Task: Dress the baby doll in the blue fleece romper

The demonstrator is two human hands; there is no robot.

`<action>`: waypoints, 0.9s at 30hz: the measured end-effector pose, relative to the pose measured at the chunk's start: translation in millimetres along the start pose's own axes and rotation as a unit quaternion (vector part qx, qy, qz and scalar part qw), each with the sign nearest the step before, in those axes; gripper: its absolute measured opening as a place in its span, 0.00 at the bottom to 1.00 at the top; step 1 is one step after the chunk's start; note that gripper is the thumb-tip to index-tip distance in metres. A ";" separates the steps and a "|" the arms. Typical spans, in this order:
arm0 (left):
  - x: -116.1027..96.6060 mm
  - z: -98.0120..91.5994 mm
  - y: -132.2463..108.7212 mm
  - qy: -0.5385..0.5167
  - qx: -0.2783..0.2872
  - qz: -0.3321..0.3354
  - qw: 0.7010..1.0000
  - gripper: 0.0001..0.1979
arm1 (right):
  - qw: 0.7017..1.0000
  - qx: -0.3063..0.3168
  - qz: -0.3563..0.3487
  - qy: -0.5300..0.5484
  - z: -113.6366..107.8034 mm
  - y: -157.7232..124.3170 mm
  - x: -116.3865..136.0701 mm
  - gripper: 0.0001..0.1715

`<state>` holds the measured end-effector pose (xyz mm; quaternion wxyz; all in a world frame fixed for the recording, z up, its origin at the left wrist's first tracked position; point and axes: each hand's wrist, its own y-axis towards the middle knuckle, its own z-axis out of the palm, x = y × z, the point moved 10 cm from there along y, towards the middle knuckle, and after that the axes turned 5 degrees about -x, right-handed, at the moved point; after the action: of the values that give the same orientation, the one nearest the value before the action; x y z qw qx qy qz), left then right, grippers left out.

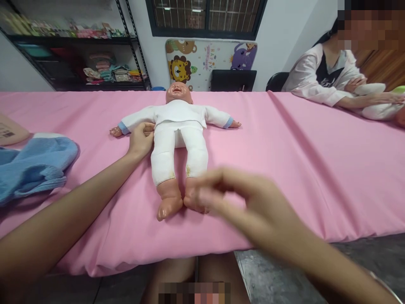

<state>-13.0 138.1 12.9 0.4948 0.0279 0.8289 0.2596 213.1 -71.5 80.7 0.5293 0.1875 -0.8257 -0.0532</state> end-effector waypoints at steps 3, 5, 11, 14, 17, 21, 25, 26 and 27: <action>-3.4 -1.0 -0.7 0.058 0.016 0.025 0.998 0.08 | 0.972 -0.224 -0.064 0.006 -45.7 71.7 -17.8 0.08; -1.9 -0.2 -0.3 0.088 0.026 0.026 0.995 0.09 | 0.975 -0.218 -0.044 0.009 -31.9 115.5 -53.4 0.20; -0.8 5.7 3.4 0.128 0.066 0.037 0.989 0.12 | 0.987 -0.151 -0.012 -0.050 17.7 153.0 -117.1 0.39; -3.4 14.1 1.1 0.077 0.104 0.062 0.990 0.13 | 0.986 -0.162 -0.012 -0.047 15.1 144.8 -118.0 0.36; -9.0 24.3 -6.5 0.028 0.149 0.090 0.984 0.17 | 0.985 -0.172 -0.020 -0.026 8.3 140.7 -116.9 0.32; -26.6 21.9 -12.5 0.186 0.163 0.141 0.959 0.16 | 0.984 -0.171 -0.039 -0.003 7.0 139.7 -117.7 0.26; -59.4 -26.7 -7.2 0.437 0.127 0.164 0.875 0.13 | 0.985 -0.171 -0.039 -0.004 7.7 138.9 -118.8 0.22; -66.5 -52.1 -3.1 0.463 0.096 0.153 0.868 0.17 | 0.984 -0.171 -0.040 -0.010 7.6 138.8 -118.5 0.21; -70.4 -79.3 0.5 0.477 0.070 0.143 0.865 0.24 | 0.984 -0.171 -0.042 -0.018 7.5 138.9 -117.8 0.21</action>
<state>-43.5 85.2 99.6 -0.0063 0.0535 0.9665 0.2509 214.7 99.1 16.6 0.5363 0.1283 -0.8050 -0.2189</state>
